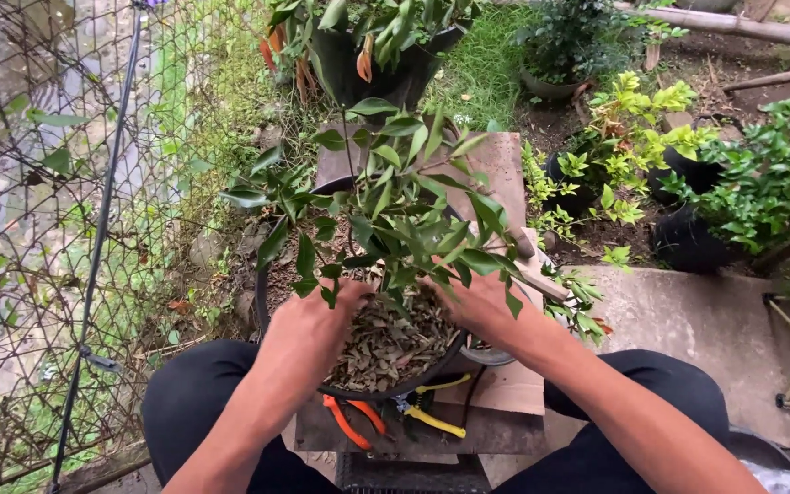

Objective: The person sits cross-legged and spreads dried leaves by hand around the base of a potted plant. They adjust the mulch layer to cover the soil surface evenly.

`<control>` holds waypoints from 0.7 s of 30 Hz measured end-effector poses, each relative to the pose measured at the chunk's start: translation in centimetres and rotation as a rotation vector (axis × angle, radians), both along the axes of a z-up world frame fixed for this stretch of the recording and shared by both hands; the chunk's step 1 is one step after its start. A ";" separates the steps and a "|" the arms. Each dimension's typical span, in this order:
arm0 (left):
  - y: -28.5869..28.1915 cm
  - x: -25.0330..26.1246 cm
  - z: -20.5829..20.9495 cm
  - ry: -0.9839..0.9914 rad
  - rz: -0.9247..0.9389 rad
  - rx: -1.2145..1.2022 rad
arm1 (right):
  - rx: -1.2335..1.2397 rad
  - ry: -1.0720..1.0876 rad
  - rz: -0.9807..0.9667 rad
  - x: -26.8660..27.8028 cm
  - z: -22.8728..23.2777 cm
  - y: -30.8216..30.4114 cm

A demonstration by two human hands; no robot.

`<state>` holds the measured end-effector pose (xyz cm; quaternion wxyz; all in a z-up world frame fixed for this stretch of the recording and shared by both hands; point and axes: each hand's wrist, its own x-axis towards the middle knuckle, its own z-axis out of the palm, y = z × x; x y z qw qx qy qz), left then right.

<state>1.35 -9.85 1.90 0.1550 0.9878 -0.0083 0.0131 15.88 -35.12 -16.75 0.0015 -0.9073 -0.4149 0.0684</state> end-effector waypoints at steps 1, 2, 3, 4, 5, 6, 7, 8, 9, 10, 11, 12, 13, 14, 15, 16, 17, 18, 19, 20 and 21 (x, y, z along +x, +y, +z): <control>0.2 -0.1 -0.3 -0.001 -0.005 -0.002 | -0.002 -0.001 -0.005 -0.5 2.4 0.4; 0.4 -0.2 -0.5 -0.018 -0.008 0.027 | 0.100 -0.083 0.121 -0.9 4.7 1.0; 0.8 -0.4 -0.8 -0.036 -0.010 0.055 | 0.203 -0.167 0.247 -1.3 7.0 1.6; 1.0 -0.4 -1.0 -0.037 -0.004 0.057 | 0.205 -0.168 0.252 -1.9 9.2 2.1; 1.3 -0.5 -1.2 -0.019 -0.001 0.025 | 0.017 -0.016 0.308 -2.4 11.4 2.7; 1.5 -0.6 -1.5 0.002 0.003 -0.008 | -0.173 0.138 0.362 -3.0 13.6 3.1; 1.8 -0.7 -0.9 0.004 0.010 -0.007 | -0.172 0.139 0.369 -3.3 14.3 3.2; 2.0 -0.8 -0.4 0.015 -0.010 -0.050 | -0.089 0.083 0.388 -3.6 15.0 3.1; 2.2 -0.9 0.0 0.027 -0.030 -0.092 | -0.006 0.027 0.406 -3.8 15.7 3.0; 2.3 -1.0 0.3 0.027 -0.030 -0.091 | -0.005 0.027 0.406 -3.7 14.1 2.8; 2.4 -1.1 0.7 0.030 -0.012 -0.195 | 0.013 -0.012 0.352 -3.6 12.6 2.6; 2.5 -1.1 1.0 0.033 0.007 -0.298 | 0.033 -0.052 0.299 -3.4 11.0 2.4; 2.6 -1.6 -0.8 0.032 0.006 -0.296 | 0.035 -0.053 0.299 -3.5 11.7 2.5; 2.8 -2.0 -2.5 0.127 -0.012 -0.260 | 0.117 0.011 0.341 -3.6 12.4 2.6; 3.0 -2.4 -4.3 0.221 -0.029 -0.224 | 0.199 0.076 0.383 -3.7 13.0 2.7; 2.6 -2.1 -4.1 0.222 -0.031 -0.223 | 0.199 0.076 0.381 -3.8 13.2 2.9; 2.1 -1.9 -4.0 0.225 -0.012 -0.351 | 0.187 0.010 0.415 -3.9 13.4 3.0; 1.7 -1.6 -3.8 0.229 0.008 -0.479 | 0.173 -0.056 0.448 -4.1 13.6 3.1; 1.7 -1.6 -4.0 0.231 0.006 -0.480 | 0.173 -0.054 0.446 -4.1 13.4 3.0; 1.6 -1.6 -4.3 0.170 -0.028 -0.461 | 0.199 -0.072 0.445 -4.1 13.3 3.0; 1.6 -1.6 -4.5 0.110 -0.062 -0.442 | 0.226 -0.090 0.443 -4.1 13.2 2.9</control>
